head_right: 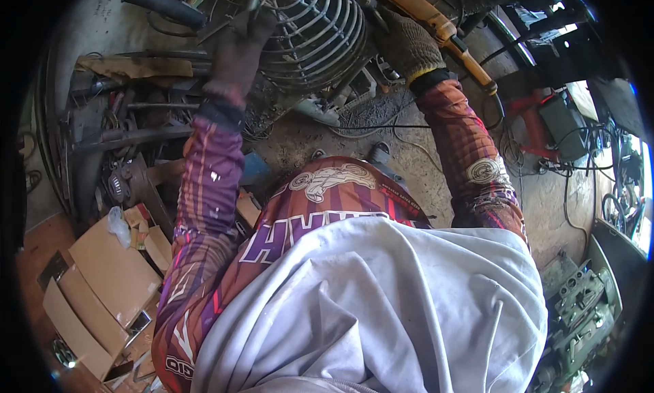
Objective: The person uses a hammer and a metal pipe to bend parts of a wire cage, then uses an angle grinder to smooth the edges of the metal frame.
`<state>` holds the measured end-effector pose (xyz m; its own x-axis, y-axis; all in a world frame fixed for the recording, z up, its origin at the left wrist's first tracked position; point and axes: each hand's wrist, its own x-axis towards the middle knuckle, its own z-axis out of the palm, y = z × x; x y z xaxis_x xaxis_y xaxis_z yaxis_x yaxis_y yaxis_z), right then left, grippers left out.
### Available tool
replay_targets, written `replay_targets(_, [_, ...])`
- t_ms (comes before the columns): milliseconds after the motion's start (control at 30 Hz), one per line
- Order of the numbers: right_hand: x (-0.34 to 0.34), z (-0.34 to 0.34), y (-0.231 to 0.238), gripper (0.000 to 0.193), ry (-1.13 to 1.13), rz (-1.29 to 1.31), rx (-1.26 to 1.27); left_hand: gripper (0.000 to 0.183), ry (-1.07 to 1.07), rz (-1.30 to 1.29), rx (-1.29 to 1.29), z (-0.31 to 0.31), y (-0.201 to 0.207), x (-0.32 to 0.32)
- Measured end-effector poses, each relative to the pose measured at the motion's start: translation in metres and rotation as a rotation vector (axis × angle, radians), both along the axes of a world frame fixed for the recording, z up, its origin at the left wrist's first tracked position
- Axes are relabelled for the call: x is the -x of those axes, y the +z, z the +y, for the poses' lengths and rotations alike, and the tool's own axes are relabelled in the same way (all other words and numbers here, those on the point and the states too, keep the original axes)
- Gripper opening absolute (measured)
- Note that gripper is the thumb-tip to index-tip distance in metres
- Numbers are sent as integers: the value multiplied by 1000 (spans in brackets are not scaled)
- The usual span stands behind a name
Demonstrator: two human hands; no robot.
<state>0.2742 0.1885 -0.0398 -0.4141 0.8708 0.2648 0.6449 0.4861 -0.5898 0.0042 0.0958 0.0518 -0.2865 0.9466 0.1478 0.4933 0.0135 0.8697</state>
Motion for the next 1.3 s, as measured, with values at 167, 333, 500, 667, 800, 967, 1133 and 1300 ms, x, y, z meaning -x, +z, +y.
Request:
replay_targets(167, [-2,0,1,45,-12,48,26,47,188,-122,-75,7,-3,-12])
replay_targets(333, [-10,1,-2,41,32,16,70,37,329,-465,45,-24,63,11])
replay_targets(500, [20,7,7,40,128,-170,-117,29,-480,-1324,-15,-60,46,80])
replay_targets(667, [44,1,35,44,23,-459,-78,25,157,-1209,-66,-76,35,84])
replay_targets(800, [67,-49,53,47,37,244,-9,33,344,-1427,-188,-76,13,117])
replay_targets(967, [129,-128,76,57,460,1155,584,31,3,-1534,38,-82,10,147])
replay_targets(1133, [161,-136,100,51,253,518,-390,28,-432,-1706,41,-91,9,149])
replay_targets(1300, [180,-153,142,69,161,538,-59,25,-232,-1974,103,-113,26,134])
